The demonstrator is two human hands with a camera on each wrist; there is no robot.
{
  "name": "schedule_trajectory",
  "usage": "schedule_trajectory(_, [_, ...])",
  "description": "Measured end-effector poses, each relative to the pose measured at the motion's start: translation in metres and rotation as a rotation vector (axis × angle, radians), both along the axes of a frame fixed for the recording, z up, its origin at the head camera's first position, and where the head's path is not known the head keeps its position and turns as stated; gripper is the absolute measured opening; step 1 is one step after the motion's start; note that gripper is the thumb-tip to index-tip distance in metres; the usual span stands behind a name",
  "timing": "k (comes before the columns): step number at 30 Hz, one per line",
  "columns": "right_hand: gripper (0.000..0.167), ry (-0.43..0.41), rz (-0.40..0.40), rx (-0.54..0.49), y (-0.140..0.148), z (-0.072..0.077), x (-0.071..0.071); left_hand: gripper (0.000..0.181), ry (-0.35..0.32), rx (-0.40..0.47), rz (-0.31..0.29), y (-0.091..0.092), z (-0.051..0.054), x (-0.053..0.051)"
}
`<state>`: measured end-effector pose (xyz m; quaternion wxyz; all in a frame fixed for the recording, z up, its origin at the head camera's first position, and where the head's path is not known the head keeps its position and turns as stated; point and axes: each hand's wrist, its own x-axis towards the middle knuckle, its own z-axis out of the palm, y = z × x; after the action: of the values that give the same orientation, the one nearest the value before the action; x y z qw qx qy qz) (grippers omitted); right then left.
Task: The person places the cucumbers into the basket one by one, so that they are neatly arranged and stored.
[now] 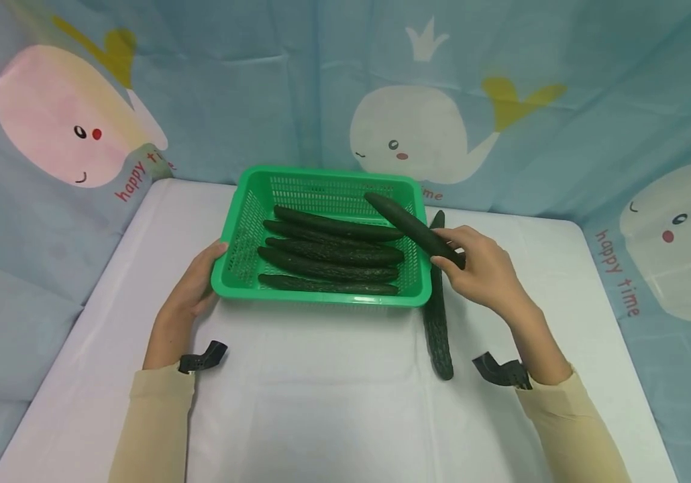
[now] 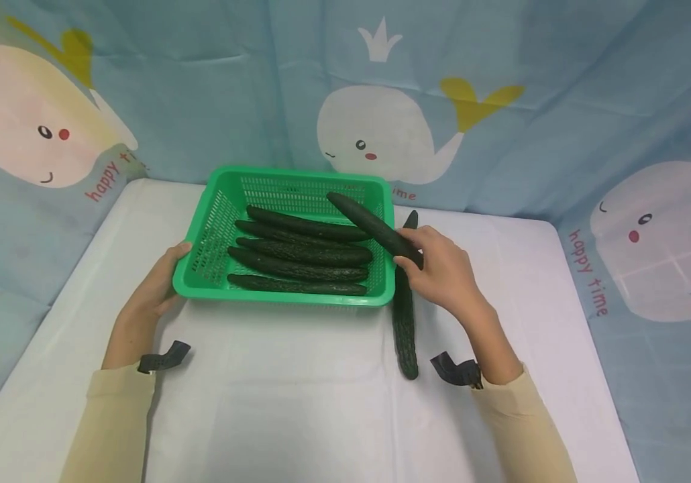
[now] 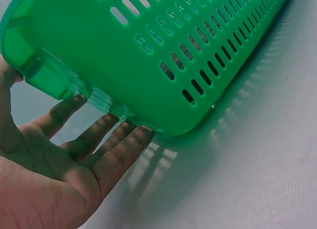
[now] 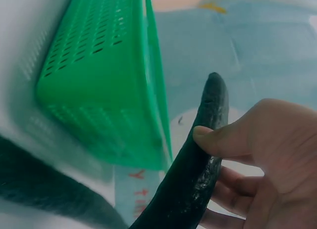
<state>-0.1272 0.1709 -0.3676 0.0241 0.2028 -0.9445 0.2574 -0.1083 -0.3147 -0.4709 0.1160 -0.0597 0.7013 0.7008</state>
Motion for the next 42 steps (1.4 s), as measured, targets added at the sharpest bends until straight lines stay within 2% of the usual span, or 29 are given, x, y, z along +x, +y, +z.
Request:
schedule_trajectory(9, [0.043, 0.062, 0.089, 0.104, -0.035, 0.013, -0.013, 0.076, 0.002, 0.009, 0.011, 0.000, 0.001, 0.002])
schedule_trajectory(23, [0.042, 0.102, 0.186, 0.182, -0.064, 0.027, -0.035, 0.076, 0.018, 0.003, 0.010, 0.003, -0.001, -0.001])
schedule_trajectory(31, [0.042, 0.082, 0.246, 0.202, -0.083, 0.036, -0.048, 0.077, 0.011, 0.001, 0.028, 0.002, -0.001, -0.003])
schedule_trajectory(42, [0.041, 0.046, 0.274, 0.198, -0.104, 0.036, -0.066, 0.075, 0.002, 0.019, 0.033, 0.002, 0.000, -0.001])
